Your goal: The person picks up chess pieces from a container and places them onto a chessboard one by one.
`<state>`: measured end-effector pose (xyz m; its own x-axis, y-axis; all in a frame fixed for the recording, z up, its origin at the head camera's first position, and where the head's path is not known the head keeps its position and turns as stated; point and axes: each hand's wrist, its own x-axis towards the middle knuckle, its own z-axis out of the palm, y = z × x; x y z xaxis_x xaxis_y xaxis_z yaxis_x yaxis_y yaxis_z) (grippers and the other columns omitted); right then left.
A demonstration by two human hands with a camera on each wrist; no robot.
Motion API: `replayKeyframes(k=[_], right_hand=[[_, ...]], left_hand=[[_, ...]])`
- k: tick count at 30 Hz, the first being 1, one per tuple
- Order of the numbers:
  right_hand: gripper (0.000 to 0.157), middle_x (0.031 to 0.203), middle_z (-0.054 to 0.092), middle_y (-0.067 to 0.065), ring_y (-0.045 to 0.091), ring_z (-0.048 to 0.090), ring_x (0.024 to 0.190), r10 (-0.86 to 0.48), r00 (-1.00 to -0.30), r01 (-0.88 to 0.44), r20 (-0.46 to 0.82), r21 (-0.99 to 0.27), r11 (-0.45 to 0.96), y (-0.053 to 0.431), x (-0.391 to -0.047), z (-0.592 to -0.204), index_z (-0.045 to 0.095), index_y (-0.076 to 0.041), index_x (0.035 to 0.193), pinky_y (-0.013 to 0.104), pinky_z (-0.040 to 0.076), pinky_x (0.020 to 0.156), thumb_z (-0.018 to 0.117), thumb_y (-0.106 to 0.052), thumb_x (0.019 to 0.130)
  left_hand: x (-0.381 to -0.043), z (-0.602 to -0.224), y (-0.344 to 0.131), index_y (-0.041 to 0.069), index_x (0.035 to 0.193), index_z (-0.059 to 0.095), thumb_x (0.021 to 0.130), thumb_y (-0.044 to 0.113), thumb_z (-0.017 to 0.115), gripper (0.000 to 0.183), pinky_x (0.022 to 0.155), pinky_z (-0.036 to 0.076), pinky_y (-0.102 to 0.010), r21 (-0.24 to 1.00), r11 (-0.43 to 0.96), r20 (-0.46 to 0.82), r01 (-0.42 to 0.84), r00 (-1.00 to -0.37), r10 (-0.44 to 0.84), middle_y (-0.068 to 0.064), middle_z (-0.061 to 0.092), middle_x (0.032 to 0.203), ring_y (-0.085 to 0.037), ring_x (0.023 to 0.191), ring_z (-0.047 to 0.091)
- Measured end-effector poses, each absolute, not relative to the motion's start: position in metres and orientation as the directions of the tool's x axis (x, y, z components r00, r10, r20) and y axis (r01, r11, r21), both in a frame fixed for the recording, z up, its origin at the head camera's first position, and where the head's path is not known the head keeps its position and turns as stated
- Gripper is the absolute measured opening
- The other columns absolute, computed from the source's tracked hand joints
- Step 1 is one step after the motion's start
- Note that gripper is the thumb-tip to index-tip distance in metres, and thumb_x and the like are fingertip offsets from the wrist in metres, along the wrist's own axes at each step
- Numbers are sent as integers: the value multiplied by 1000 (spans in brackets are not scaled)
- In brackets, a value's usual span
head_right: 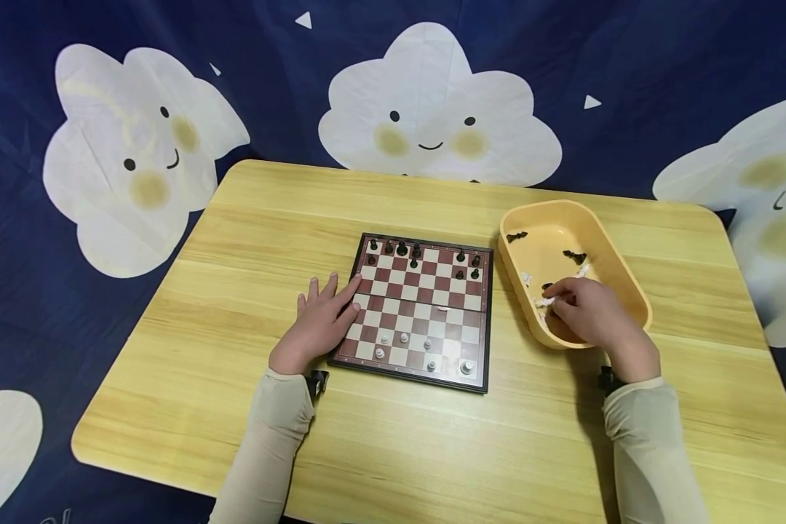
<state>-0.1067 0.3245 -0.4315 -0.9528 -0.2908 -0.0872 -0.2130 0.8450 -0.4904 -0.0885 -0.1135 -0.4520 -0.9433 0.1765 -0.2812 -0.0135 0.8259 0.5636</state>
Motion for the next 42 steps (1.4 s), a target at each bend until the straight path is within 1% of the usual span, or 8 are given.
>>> replayKeyframes(k=[6, 11, 14, 17, 21, 31, 37, 42], right_hand=[[25, 86, 75, 5, 31, 68, 85, -254, -959, -162, -125, -493, 855, 326, -105, -428, 64, -1, 124, 46, 44, 82, 61, -9, 100], [44, 88, 73, 5, 24, 65, 80, -324, -943, -254, -77, -465, 848, 324, -108, -431, 50, 1, 143, 48, 46, 80, 61, -4, 101], [37, 86, 71, 5, 27, 64, 81, -343, -936, -279, -74, -435, 856, 324, -108, -431, 58, 3, 137, 51, 48, 79, 62, -5, 101], [20, 81, 68, 2, 27, 64, 81, -327, -940, -259, -93, -427, 866, 324, -107, -430, 72, 0, 117, 51, 48, 80, 61, -10, 103], [19, 75, 65, -3, 22, 61, 77, -289, -947, -198, -143, -448, 872, 322, -106, -428, 75, -7, 103, 44, 46, 78, 60, -19, 105], [19, 84, 70, -2, 23, 64, 82, -262, -947, -159, -183, -441, 883, 326, -104, -422, 72, -5, 109, 41, 46, 77, 67, -22, 101], [20, 88, 73, 2, 15, 62, 82, -282, -945, -166, -169, -494, 853, 333, -104, -414, 72, -1, 110, 30, 46, 73, 68, -18, 100], [24, 93, 74, 14, 26, 65, 82, -225, -962, -142, -154, -422, 895, 344, -115, -396, 71, 3, 112, 42, 48, 75, 65, -18, 101]], left_hand=[[-88, -449, -114, 27, 164, 33, 111, 35, 43, 54, 120, -5, -67, 573, 820, -278, -10, -943, 183, -23, 12, 170, -48, 155, -11], [-88, -448, -113, 27, 164, 34, 111, 35, 43, 54, 120, -4, -67, 574, 818, -272, -8, -945, 181, -23, 12, 170, -48, 155, -10], [-88, -448, -113, 27, 164, 34, 111, 35, 44, 54, 120, -4, -67, 573, 819, -272, -10, -945, 179, -23, 12, 170, -48, 155, -10], [-88, -448, -113, 27, 164, 34, 111, 36, 43, 54, 121, -5, -66, 573, 820, -275, -13, -945, 177, -22, 12, 171, -48, 155, -11], [-87, -448, -113, 27, 163, 34, 111, 36, 43, 54, 121, -4, -67, 572, 820, -275, -13, -945, 177, -22, 12, 170, -48, 155, -10], [-87, -448, -113, 26, 163, 35, 111, 35, 45, 55, 120, -5, -67, 572, 820, -275, -13, -945, 177, -23, 12, 170, -48, 155, -11], [-86, -448, -114, 26, 163, 35, 111, 35, 44, 54, 120, -5, -67, 577, 816, -280, -16, -943, 179, -23, 12, 170, -48, 155, -11], [-86, -450, -115, 26, 163, 34, 111, 36, 43, 54, 121, -5, -66, 575, 818, -283, -17, -942, 179, -23, 11, 170, -48, 155, -10]])
